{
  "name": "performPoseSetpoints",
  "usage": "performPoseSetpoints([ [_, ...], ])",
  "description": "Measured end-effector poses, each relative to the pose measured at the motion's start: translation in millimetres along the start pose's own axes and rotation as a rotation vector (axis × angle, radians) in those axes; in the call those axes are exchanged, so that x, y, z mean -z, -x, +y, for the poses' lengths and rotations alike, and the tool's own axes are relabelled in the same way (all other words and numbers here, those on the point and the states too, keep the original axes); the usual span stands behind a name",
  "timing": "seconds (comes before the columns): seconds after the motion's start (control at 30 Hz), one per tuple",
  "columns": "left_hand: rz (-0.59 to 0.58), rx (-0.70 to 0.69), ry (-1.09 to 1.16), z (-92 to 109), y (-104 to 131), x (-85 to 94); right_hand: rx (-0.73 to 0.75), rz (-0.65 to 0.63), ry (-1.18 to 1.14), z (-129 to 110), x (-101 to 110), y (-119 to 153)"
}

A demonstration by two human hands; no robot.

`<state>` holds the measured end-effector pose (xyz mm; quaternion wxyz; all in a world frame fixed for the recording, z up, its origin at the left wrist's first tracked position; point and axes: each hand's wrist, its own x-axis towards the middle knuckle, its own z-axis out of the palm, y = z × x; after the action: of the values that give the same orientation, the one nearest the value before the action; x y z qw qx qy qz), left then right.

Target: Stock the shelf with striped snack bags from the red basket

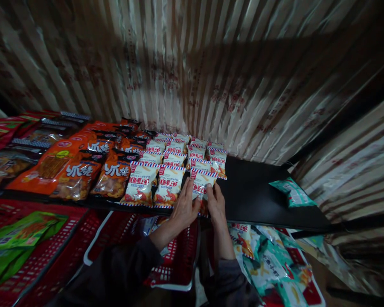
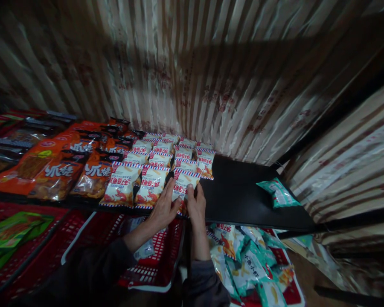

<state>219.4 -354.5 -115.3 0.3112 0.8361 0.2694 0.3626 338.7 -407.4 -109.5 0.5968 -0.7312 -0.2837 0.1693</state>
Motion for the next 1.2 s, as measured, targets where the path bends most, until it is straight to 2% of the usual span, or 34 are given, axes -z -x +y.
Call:
performPoseSetpoints([
  [0.3,0.044,0.060,-0.007,-2,-4,-0.3,-0.033,-0.032,0.014,-2,-6,0],
  [0.57,0.030,0.102,-0.067,1,2,-2.4,-0.035,-0.028,0.018,-8,-11,4],
  [0.77,0.046,0.058,-0.100,7,4,-0.9,-0.025,0.001,0.021,-7,-9,4],
  [1.0,0.077,-0.077,-0.124,8,10,-2.9,-0.001,0.055,-0.010,-1,-3,2],
  [1.1,0.128,-0.038,-0.070,3,5,4.4,0.018,0.124,-0.022,0,3,0],
  [1.2,0.172,0.069,0.048,-4,-21,25.8,0.062,0.162,-0.092,-3,15,-12],
])
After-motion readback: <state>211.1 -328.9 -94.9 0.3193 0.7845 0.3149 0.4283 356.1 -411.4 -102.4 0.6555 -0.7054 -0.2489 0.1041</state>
